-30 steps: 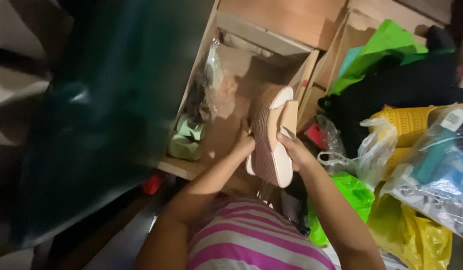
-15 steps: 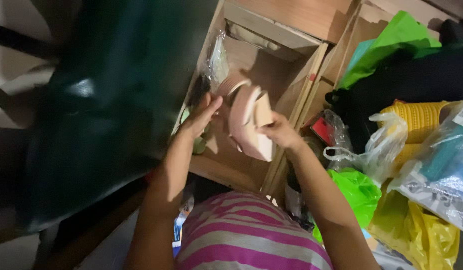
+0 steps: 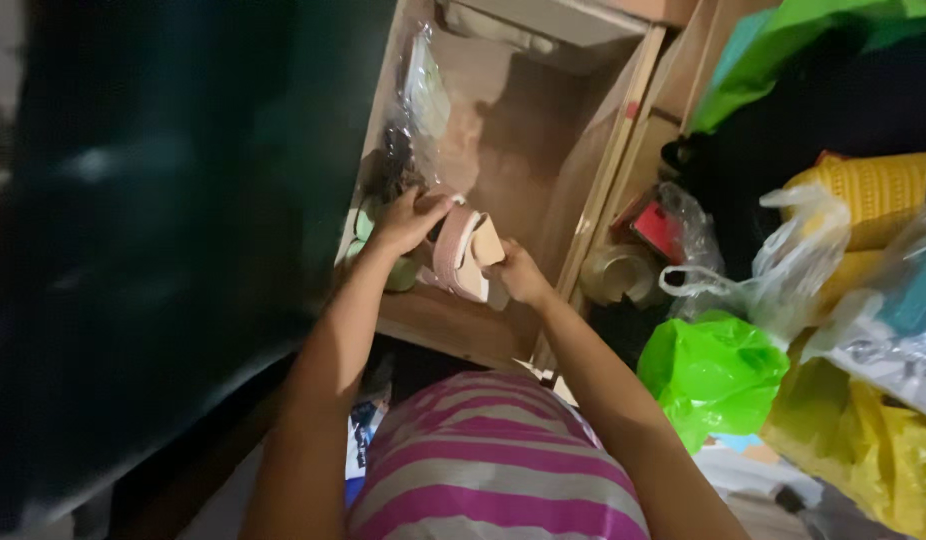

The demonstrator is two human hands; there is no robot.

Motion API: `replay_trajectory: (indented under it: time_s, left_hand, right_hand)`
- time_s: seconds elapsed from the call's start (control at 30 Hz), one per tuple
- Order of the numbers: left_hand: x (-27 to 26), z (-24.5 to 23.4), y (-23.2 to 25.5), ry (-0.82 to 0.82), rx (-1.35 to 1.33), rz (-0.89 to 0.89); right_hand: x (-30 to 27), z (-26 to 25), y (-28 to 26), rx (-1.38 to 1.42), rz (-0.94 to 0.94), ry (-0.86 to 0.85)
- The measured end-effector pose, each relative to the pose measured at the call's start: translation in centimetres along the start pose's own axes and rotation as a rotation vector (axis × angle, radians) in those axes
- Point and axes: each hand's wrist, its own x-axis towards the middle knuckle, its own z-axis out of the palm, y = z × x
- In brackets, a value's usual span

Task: The person organizes several pairs of slippers and sandals into a wooden cabinet. They remove items from plastic bags, place them on a shelf, and arrange them neatly.

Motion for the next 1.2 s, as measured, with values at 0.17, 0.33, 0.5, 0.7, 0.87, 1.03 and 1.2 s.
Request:
replay_trajectory:
  time_s: [0.17, 0.33, 0.5, 0.7, 0.87, 1.03, 1.2]
  left_hand:
    - [2.4, 4.1, -5.8, 0.175, 0.128, 0.063]
    - [1.2, 5.0, -5.2, 0.132, 0.026, -0.057]
    - [2.1, 5.5, -7.5, 0.273, 0.214, 0.235]
    - [4.7, 8.2, -12.7, 0.213, 0.289, 0.267]
    - [5.3, 8.5, -15.0, 0.182, 0.303, 0.219]
    - [5.3, 8.3, -16.4, 0.151, 0.358, 0.161]
    - [4.8, 8.0, -16.0, 0.196, 0.292, 0.236]
  right_hand:
    - [0.4, 2.9, 3.3, -0.151, 0.121, 0.135]
    - [0.7, 5.4, 6.5, -0.19, 0.512, 0.196]
    - [-0.8, 8.0, 11.6, -0.075, 0.454, 0.218]
    - [0.1, 11.1, 12.5, -0.125, 0.37, 0.132]
    - [3.2, 13.6, 11.4, -0.064, 0.329, 0.13]
    - [4.8, 14.9, 13.2, -0.081, 0.563, 0.025]
    - [5.4, 16.0, 15.1, 0.122, 0.409, 0.024]
